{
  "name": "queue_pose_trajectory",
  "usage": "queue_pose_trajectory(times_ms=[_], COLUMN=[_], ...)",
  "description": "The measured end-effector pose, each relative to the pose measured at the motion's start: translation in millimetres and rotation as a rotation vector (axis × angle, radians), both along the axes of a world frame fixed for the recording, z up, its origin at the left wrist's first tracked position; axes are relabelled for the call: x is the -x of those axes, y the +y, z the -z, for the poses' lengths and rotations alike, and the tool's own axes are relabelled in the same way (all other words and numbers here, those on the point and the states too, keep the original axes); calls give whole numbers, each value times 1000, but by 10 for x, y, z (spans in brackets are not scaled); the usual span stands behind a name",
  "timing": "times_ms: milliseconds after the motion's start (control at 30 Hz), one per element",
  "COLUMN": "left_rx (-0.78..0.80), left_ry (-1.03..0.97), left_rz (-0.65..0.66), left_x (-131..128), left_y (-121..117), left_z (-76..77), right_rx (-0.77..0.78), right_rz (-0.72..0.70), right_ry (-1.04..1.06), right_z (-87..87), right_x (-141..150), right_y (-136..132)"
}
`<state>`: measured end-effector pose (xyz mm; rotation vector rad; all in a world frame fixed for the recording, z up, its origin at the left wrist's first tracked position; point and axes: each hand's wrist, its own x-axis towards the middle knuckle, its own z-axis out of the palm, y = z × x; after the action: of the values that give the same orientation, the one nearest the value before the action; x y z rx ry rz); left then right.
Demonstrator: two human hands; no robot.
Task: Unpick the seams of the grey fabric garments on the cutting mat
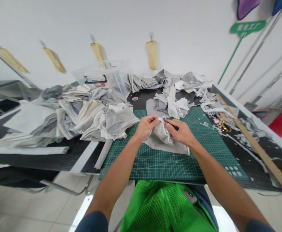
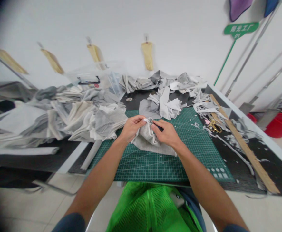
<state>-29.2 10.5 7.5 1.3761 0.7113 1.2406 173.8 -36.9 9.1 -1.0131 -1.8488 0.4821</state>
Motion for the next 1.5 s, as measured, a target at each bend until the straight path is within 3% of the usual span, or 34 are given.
queue_pose_trajectory(times_ms=[733,1267,1500], left_rx=[-93,-183,-212], left_ry=[107,266,248], left_rz=[-63,-71,-67], left_x=[-14,-27,-57], left_y=[-30,-95,-154], left_z=[-16,-42,-58], right_rx=[-11,-26,-22], right_rz=[46,21,2], right_ry=[-12,-2,22], right_z=[23,45,28], right_x=[17,21,39], right_y=[-8,3,-6])
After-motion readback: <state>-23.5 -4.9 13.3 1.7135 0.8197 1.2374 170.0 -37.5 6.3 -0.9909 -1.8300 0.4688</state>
